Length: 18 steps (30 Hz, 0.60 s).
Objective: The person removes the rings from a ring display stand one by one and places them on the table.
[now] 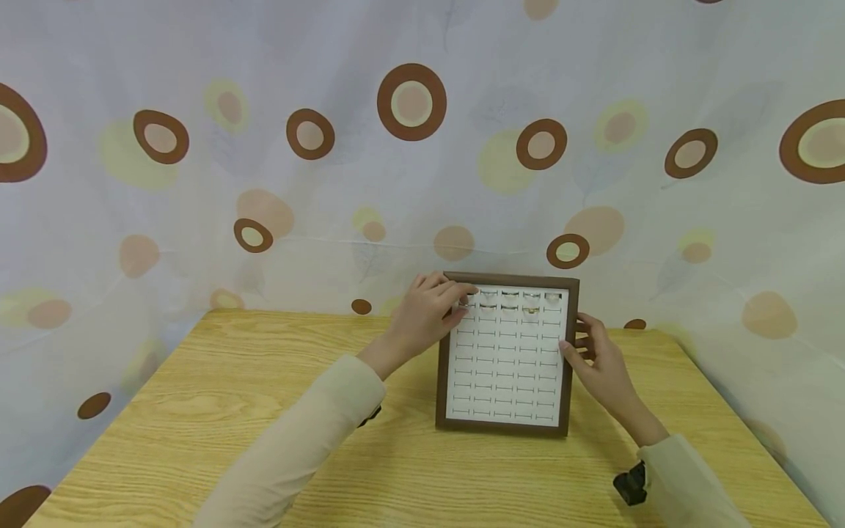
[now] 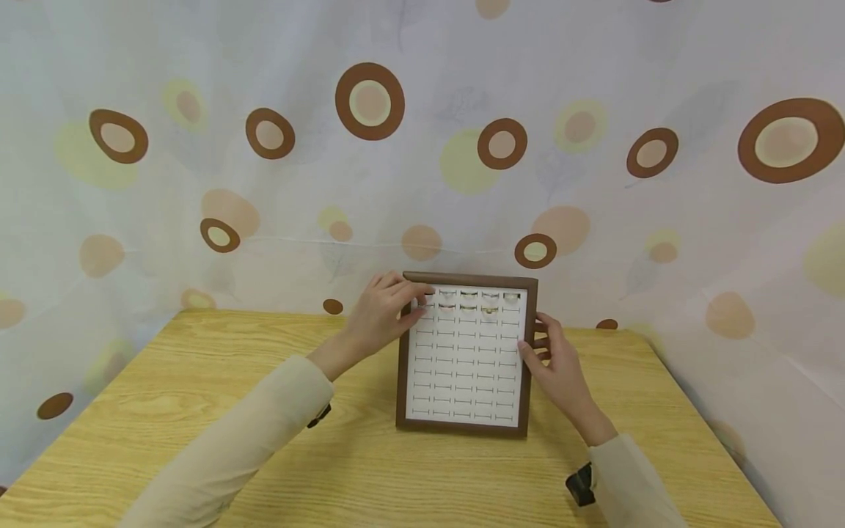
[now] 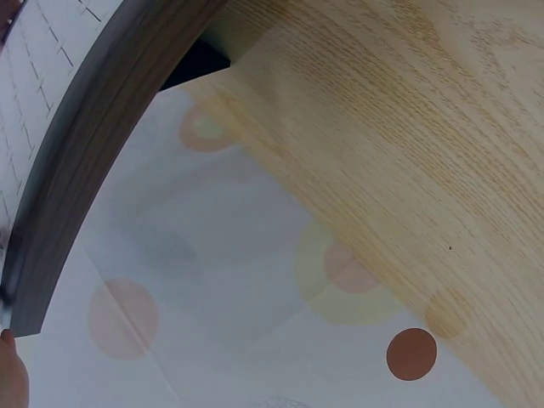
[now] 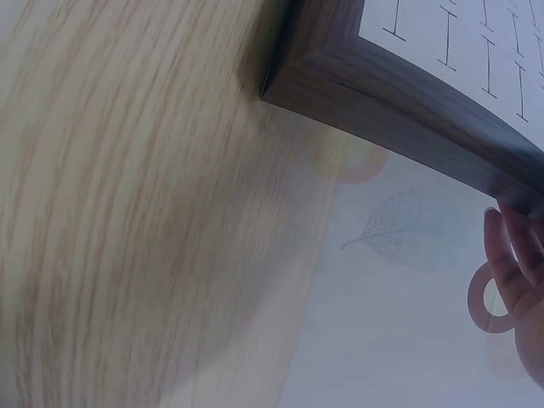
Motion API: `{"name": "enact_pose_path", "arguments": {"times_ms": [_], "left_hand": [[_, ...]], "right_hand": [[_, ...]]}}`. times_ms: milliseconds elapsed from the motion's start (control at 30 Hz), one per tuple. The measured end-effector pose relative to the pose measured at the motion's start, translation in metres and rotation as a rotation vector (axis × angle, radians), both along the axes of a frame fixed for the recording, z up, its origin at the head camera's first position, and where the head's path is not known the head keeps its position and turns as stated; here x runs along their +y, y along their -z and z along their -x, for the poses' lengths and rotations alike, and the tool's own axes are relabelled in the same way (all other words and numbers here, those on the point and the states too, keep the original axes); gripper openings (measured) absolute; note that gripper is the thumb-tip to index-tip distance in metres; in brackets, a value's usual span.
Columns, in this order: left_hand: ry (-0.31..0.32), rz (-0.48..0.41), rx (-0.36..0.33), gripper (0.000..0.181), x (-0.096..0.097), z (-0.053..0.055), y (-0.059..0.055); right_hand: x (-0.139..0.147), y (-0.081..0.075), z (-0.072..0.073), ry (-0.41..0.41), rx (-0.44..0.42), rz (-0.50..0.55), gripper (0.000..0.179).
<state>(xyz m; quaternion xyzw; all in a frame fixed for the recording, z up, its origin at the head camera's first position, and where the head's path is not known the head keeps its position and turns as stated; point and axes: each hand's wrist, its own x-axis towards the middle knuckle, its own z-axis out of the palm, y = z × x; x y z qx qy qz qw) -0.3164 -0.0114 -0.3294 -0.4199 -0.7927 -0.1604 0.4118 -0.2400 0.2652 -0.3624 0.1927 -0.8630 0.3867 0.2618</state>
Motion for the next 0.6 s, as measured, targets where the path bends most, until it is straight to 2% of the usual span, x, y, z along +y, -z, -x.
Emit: {"name": "enact_pose_path", "arguments": {"times_ms": [167, 400, 600], "left_hand": [[-0.002, -0.014, 0.039, 0.024, 0.001, 0.001, 0.001], [-0.003, -0.018, 0.067, 0.023, 0.002, 0.003, 0.002], [0.006, -0.023, 0.077, 0.022, 0.003, 0.002, 0.002]], "right_hand": [[0.003, 0.004, 0.003, -0.006, -0.013, 0.013, 0.05], [0.017, 0.022, 0.019, -0.005, -0.042, 0.019, 0.055], [0.021, 0.026, 0.022, -0.028, -0.067, 0.062, 0.054]]}}
